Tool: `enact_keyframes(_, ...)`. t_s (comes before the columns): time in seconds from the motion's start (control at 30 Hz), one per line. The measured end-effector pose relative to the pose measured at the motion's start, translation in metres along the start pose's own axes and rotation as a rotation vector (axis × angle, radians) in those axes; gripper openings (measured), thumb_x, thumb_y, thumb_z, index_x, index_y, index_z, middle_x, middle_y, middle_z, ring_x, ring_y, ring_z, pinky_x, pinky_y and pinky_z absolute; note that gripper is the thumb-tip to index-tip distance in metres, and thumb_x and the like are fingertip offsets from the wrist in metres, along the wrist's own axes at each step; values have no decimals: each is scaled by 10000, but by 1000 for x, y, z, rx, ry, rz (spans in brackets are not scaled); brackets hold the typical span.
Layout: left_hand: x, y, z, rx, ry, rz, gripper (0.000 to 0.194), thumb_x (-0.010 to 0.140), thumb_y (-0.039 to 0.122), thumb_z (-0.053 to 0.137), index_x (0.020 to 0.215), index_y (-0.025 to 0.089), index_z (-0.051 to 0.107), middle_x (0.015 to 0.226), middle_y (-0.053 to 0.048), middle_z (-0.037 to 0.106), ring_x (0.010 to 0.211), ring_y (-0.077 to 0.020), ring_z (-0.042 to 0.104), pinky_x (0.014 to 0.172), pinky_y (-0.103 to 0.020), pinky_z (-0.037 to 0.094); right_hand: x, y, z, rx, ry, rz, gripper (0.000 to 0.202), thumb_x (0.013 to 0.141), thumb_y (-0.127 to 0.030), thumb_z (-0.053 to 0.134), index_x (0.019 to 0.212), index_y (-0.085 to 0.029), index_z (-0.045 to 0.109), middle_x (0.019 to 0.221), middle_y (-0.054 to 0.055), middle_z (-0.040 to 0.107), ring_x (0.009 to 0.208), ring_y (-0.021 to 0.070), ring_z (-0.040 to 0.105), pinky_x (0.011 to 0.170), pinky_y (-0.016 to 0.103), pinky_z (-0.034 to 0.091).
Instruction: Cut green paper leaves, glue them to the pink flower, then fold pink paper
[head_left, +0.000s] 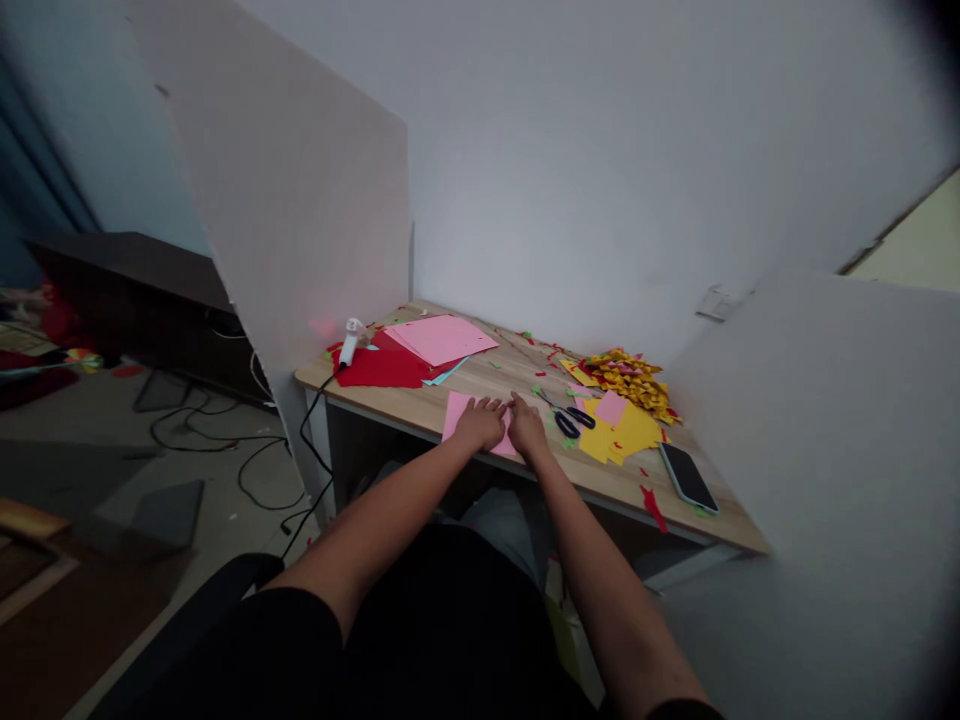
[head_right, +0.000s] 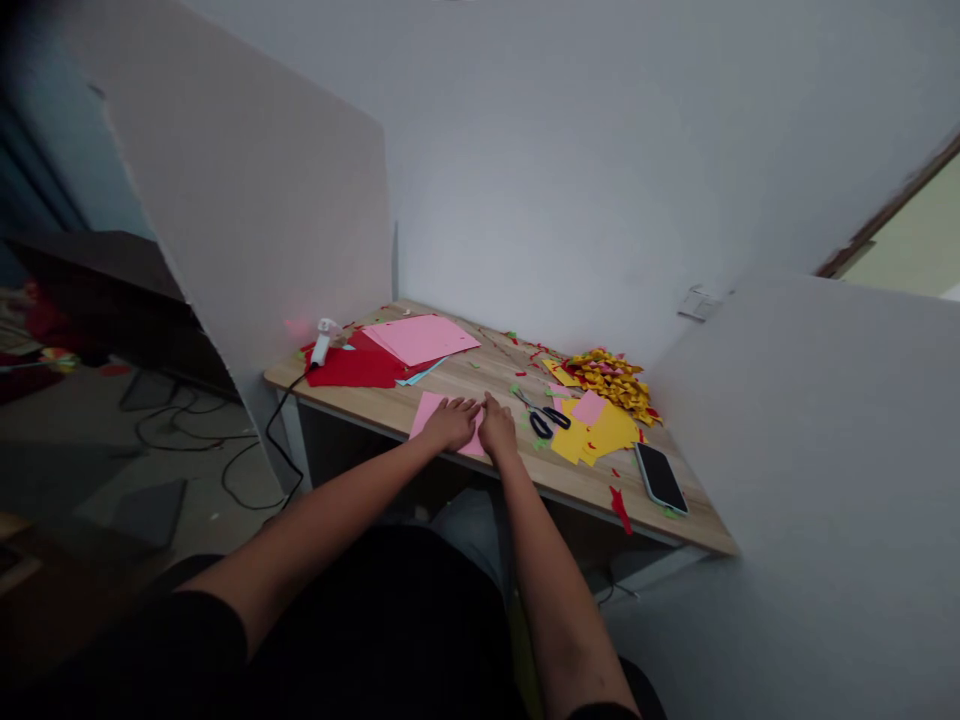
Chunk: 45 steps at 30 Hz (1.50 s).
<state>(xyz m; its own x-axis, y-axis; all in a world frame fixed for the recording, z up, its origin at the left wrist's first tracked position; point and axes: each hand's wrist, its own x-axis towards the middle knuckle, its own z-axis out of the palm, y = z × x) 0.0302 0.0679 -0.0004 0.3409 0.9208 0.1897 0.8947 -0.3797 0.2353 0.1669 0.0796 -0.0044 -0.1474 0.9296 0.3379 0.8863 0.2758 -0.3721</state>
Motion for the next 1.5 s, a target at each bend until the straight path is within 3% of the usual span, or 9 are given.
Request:
enact_keyframes(0.13,-1,0,0,-9,10,-1,495,970,392,596,1420,204,511,1542,-124,438,1416,-325,418,1171,-617,311,-7,-2,-1,-15,9,-33,541,944,-103,351,1467,-137,483,1316,125,658,1093,254,574,993,360,409)
enact_keyframes(0.4,-1,0,0,-17,-9,6,505,970,396,594,1430,207,503,1562,-123,414,1435,-330,391,1182,-622,289,-81,4,-11,26,44,-149,561,877,-51,363,1401,-134,546,1134,132,688,1015,253,573,978,386,439)
enact_keyframes(0.5,0,-1,-1,-13,-20,9,517,971,406,590,1440,209,495,1571,-122,403,1445,-332,377,1187,-624,275,-93,9,-14,53,61,-144,563,840,-50,387,1370,-130,561,1000,108,693,947,236,598,930,363,476)
enact_keyframes(0.67,0,0,-3,4,-27,6,518,973,413,585,1440,209,494,1570,-124,406,1438,-329,389,1182,-619,289,-75,14,-14,65,77,-94,564,812,-31,379,1329,-137,579,955,80,701,950,215,623,919,329,483)
enact_keyframes(0.9,-1,-1,-1,23,-13,12,502,976,395,585,1434,209,499,1558,-123,420,1429,-325,402,1178,-615,303,-51,2,-9,16,24,-111,602,825,-38,453,1406,-154,564,1304,141,664,1153,281,548,1034,391,393)
enact_keyframes(1.13,2,-9,-6,29,-37,6,511,976,407,582,1440,212,494,1564,-123,413,1433,-326,398,1180,-614,300,-52,4,-8,48,33,-73,550,848,-62,466,1381,-140,580,1283,124,686,1183,249,569,1032,338,418)
enact_keyframes(1.27,0,-24,-12,39,-39,-32,533,977,434,572,1455,217,481,1580,-124,395,1445,-328,382,1188,-617,280,-43,13,-9,86,46,-9,462,893,-88,481,1336,-148,595,1085,88,745,1037,198,649,935,311,493)
enact_keyframes(1.4,-4,-37,-14,48,-25,-51,535,978,433,571,1459,218,477,1582,-124,393,1449,-328,378,1191,-617,275,-28,23,-12,101,34,33,237,976,-255,573,1178,-158,652,1021,50,721,924,171,681,867,358,552)
enact_keyframes(1.5,-6,-40,-14,51,-6,-54,517,976,409,582,1446,215,488,1568,-124,407,1435,-328,394,1181,-618,295,-19,26,-12,71,15,48,254,965,-359,632,1105,-150,658,1085,55,691,952,182,678,859,397,573)
